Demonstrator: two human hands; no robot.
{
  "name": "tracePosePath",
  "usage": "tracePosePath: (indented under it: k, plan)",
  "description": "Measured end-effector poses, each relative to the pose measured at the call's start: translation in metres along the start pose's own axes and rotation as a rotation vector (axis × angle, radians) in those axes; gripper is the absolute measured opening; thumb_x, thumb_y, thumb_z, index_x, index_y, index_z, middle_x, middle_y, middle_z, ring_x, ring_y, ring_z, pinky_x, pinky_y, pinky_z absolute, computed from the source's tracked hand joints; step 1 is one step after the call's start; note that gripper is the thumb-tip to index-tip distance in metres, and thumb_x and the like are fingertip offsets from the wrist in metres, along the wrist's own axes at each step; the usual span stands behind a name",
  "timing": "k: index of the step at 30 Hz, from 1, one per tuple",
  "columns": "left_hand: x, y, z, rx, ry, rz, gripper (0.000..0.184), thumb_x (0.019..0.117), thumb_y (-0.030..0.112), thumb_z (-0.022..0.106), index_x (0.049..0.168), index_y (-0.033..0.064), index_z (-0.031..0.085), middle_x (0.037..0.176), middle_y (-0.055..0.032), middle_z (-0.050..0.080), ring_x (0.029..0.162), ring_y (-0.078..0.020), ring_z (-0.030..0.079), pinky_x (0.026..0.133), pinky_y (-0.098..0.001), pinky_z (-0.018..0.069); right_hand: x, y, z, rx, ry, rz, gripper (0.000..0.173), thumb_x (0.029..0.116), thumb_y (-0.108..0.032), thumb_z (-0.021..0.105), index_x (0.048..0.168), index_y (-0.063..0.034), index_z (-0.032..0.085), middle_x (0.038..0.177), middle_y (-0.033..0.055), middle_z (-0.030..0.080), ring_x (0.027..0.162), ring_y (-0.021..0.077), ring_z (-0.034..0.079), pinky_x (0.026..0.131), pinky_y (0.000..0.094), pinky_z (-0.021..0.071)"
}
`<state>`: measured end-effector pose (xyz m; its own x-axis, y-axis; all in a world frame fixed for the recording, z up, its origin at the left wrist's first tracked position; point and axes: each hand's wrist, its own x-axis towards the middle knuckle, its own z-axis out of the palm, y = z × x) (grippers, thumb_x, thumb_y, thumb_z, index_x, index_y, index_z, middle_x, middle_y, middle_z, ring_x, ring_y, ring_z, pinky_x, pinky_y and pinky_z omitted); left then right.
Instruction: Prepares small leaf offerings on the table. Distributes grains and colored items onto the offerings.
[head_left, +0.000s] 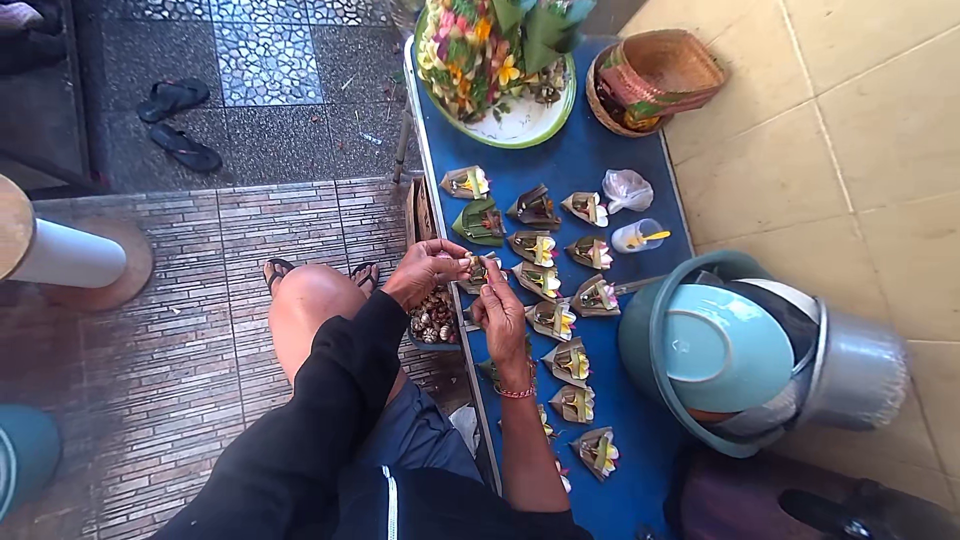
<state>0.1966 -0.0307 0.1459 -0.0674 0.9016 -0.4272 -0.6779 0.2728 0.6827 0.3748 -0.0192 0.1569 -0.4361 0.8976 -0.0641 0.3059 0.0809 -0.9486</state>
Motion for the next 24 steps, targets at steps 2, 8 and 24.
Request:
tracePosePath:
  k: [2,8,24]
  plan:
    - [-0.002,-0.002,0.001,0.043,-0.048,-0.009,0.014,0.0937,-0.012,0.059,0.104,-0.0026,0.062,0.09,-0.009,0.071,0.076,-0.0145,0.071,0.077,-0.0297,0.0617,0.002,-0.002,0.001,-0.085,0.05,0.01,0.04,0.1095,-0.013,0.04,0.146,-0.0066,0.056,0.066,0.0008,0.053,0.053,0.0077,0.048,0.053,0.0246,0.0442]
    - [-0.003,-0.001,0.003,0.054,0.025,0.025,0.014,0.0944,-0.01,0.061,0.107,-0.0046,0.061,0.088,-0.0085,0.068,0.076,-0.0146,0.07,0.078,-0.0303,0.0619,0.009,0.011,-0.016,-0.156,0.052,0.242,0.041,0.1123,-0.018,0.039,0.15,-0.0114,0.054,0.064,0.0042,0.053,0.05,0.0114,0.045,0.05,0.0281,0.0414]
    - [0.002,-0.001,0.003,0.025,0.064,0.022,0.014,0.0938,-0.01,0.061,0.106,-0.003,0.059,0.092,-0.0104,0.068,0.079,-0.0165,0.071,0.08,-0.0321,0.0619,0.026,0.025,-0.002,-0.577,0.007,0.314,0.025,0.106,-0.016,0.053,0.12,-0.006,0.072,0.088,0.018,0.07,0.079,0.0345,0.066,0.074,0.0566,0.0514]
